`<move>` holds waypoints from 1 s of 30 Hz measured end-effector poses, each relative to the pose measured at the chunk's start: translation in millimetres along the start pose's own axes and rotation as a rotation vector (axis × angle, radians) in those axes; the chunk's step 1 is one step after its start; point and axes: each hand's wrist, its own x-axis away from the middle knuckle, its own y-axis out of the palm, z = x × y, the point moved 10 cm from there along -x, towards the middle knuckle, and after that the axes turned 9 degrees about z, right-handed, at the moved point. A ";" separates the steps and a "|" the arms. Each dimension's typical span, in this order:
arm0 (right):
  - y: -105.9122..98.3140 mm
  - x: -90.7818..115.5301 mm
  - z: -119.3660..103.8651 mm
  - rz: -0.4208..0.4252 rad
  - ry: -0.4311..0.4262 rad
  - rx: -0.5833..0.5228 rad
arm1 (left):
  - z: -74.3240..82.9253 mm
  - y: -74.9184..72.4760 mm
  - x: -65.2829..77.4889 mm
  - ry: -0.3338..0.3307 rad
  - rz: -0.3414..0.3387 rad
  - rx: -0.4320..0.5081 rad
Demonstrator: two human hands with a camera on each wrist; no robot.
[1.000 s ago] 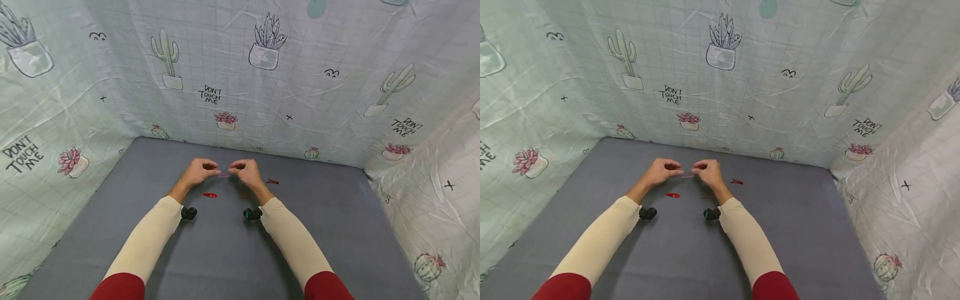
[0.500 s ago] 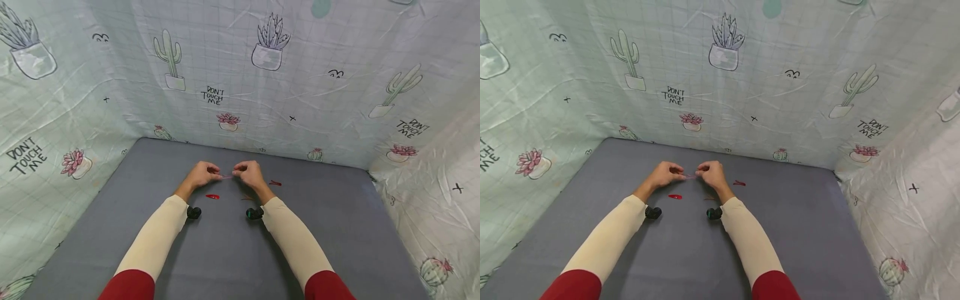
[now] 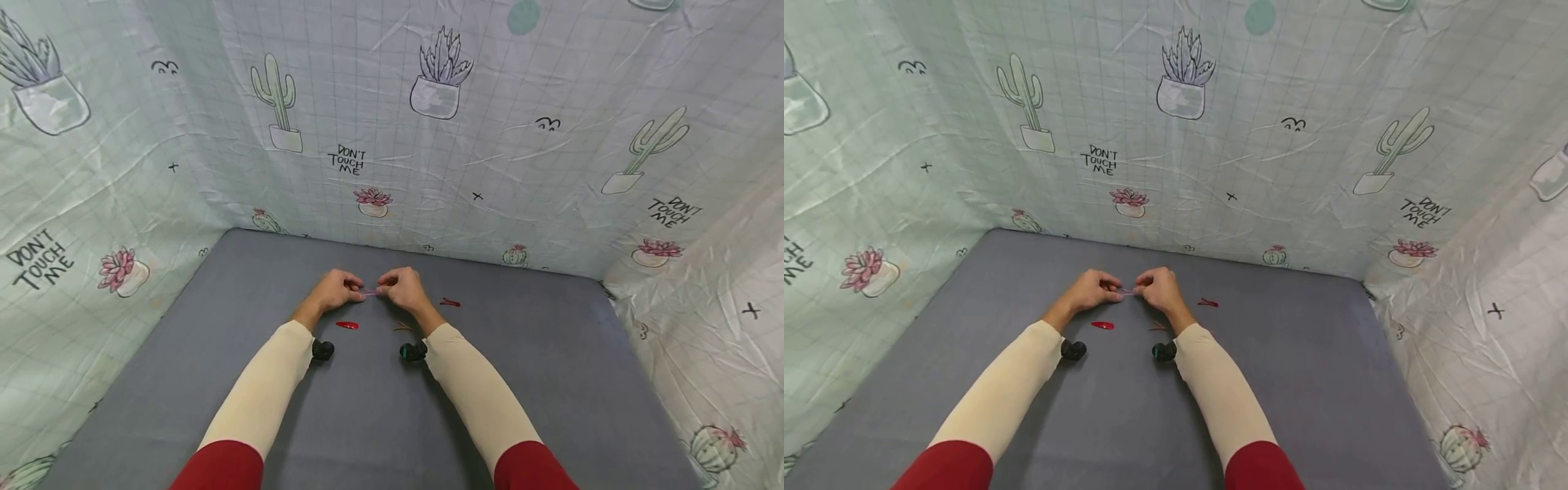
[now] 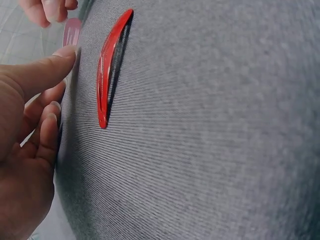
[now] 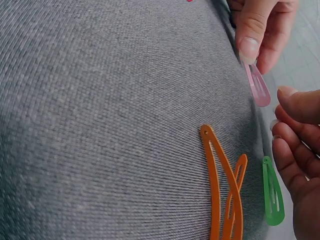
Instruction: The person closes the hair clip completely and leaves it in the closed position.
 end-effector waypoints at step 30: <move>16.1 -2.3 -4.9 -0.078 -0.089 0.154 | 0.6 4.8 -0.2 -0.031 -0.027 -0.027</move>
